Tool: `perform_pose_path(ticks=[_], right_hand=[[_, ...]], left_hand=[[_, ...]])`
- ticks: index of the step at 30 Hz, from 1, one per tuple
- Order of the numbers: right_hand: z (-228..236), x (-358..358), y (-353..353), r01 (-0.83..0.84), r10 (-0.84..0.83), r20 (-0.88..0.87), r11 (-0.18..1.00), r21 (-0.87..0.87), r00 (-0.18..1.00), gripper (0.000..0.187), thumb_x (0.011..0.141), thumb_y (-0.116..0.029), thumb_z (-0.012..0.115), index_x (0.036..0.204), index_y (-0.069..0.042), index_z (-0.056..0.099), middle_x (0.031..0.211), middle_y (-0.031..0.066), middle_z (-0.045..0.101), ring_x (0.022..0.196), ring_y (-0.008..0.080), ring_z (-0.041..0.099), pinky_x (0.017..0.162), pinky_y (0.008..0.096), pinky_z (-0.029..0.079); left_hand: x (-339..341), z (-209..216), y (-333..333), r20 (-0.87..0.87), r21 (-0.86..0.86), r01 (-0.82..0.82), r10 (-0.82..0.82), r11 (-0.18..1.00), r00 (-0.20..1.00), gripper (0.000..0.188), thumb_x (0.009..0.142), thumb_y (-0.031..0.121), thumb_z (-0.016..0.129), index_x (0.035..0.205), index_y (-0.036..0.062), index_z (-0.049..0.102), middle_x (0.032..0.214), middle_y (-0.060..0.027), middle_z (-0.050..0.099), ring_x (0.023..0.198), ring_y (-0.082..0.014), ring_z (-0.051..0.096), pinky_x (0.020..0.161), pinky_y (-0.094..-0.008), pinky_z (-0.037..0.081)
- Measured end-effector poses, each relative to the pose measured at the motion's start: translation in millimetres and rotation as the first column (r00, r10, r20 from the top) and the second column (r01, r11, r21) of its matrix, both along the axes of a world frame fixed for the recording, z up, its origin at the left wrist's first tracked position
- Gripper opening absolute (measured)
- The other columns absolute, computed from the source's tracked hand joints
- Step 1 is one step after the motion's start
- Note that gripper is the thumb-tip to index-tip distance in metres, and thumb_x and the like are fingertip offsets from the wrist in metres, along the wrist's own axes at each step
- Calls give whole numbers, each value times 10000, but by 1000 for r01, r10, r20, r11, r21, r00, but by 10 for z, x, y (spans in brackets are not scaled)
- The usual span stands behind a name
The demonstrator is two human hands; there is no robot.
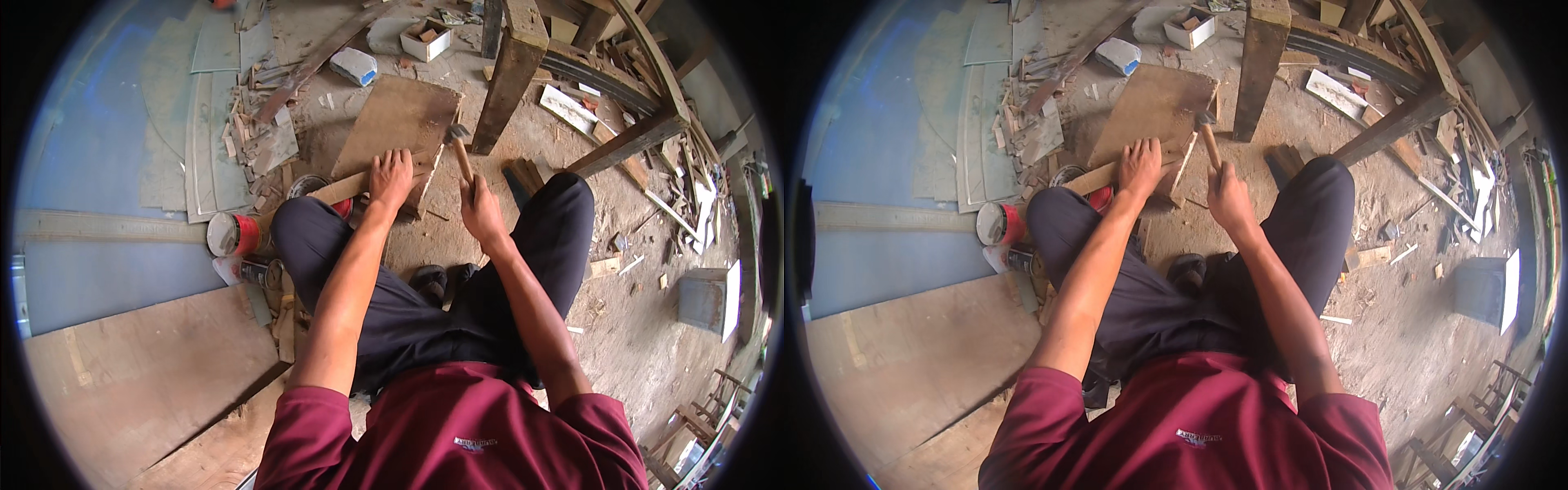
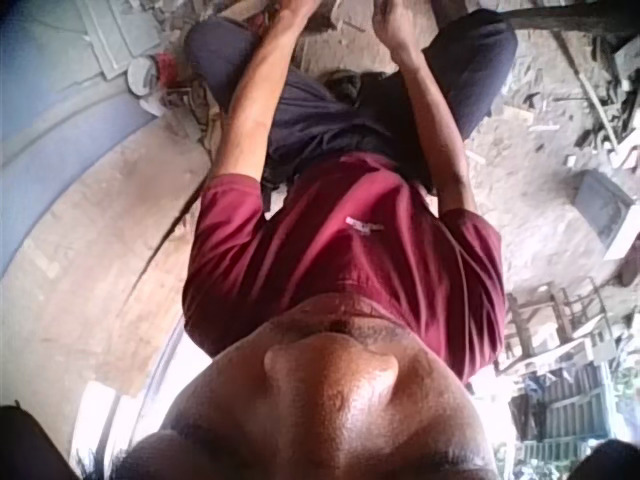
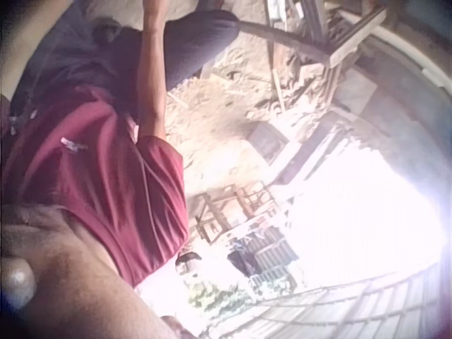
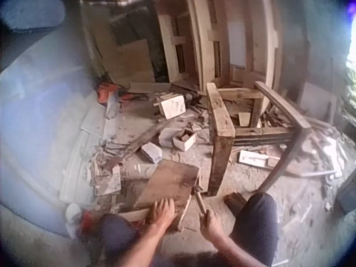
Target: The person sits on the floor and disassembles a wooden frame by prying apart joints with hands, then uses a hand saw to cut a wooden plank and a hammer to split another piece. The person handles multiple wooden components and tools during the process.
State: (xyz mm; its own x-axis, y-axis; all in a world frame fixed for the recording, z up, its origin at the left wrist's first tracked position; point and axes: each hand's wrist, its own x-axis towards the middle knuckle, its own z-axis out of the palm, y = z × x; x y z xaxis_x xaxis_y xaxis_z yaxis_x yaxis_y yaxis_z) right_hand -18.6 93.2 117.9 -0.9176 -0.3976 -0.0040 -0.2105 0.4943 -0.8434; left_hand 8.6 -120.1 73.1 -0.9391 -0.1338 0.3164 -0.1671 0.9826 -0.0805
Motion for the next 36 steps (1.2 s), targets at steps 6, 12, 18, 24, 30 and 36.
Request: perform_pose_path(ticks=[6, 12, 18, 24, 30, 36], right_hand=[[-9, 195, 88, 45, -46, 119, 999, 5, 992, 290, 1006, -276, 485, 1100, -2, 467, 768, 352, 600, 778, 545, 594, 632, 577, 430], [62, 296, 51, -38, 38, -9, 997, -68, 999, 308, 1006, -267, 485, 1176, -13, 443, 769, 345, 604, 774, 550, 590, 636, 577, 434], [-44, 268, 153, -17, 20, 47, 999, -43, 999, 299, 1002, -256, 491, 1173, -15, 444, 768, 345, 606, 776, 554, 583, 637, 583, 434], [-18, 229, 146, -15, 15, -2, 999, -52, 1000, 293, 996, -241, 499, 1174, -16, 439, 770, 349, 606, 780, 558, 578, 637, 593, 428], [-99, 236, 134, -54, 50, -54, 997, -59, 997, 289, 989, -220, 505, 1176, -11, 437, 776, 353, 607, 764, 554, 582, 625, 601, 439], [37, 263, 60, -99, 96, -122, 995, -17, 988, 282, 980, -191, 515, 1186, -13, 442, 781, 333, 622, 743, 539, 598, 620, 595, 467]], left_hand=[[112, 241, 173, 104, 212, -147, 127, 966, 986, 623, 790, 463, 715, 1171, 23, 492, 1143, -175, 611, 1099, -333, 580, 936, -505, 420], [230, 186, 271, 187, 256, -114, 66, 960, 980, 822, 824, 539, 649, 1372, -25, 408, 1347, -234, 513, 1262, -365, 491, 1081, -549, 325], [212, 239, 112, 189, 470, -40, -56, 882, 980, 877, 745, 616, 700, 1375, 49, 473, 1391, -196, 497, 1278, -345, 483, 1061, -503, 373], [165, 227, 84, 199, 385, -15, -67, 923, 978, 870, 675, 593, 768, 1340, 89, 519, 1302, -155, 545, 1233, -318, 513, 1001, -458, 439], [117, 179, -6, 188, 287, -50, -5, 957, 982, 831, 676, 527, 788, 1322, 72, 529, 1229, -143, 542, 1175, -303, 521, 976, -429, 449], [183, 206, 62, 101, 282, -32, 4, 959, 995, 831, 703, 546, 765, 1336, 62, 528, 1204, -179, 554, 1166, -338, 523, 969, -437, 450]])
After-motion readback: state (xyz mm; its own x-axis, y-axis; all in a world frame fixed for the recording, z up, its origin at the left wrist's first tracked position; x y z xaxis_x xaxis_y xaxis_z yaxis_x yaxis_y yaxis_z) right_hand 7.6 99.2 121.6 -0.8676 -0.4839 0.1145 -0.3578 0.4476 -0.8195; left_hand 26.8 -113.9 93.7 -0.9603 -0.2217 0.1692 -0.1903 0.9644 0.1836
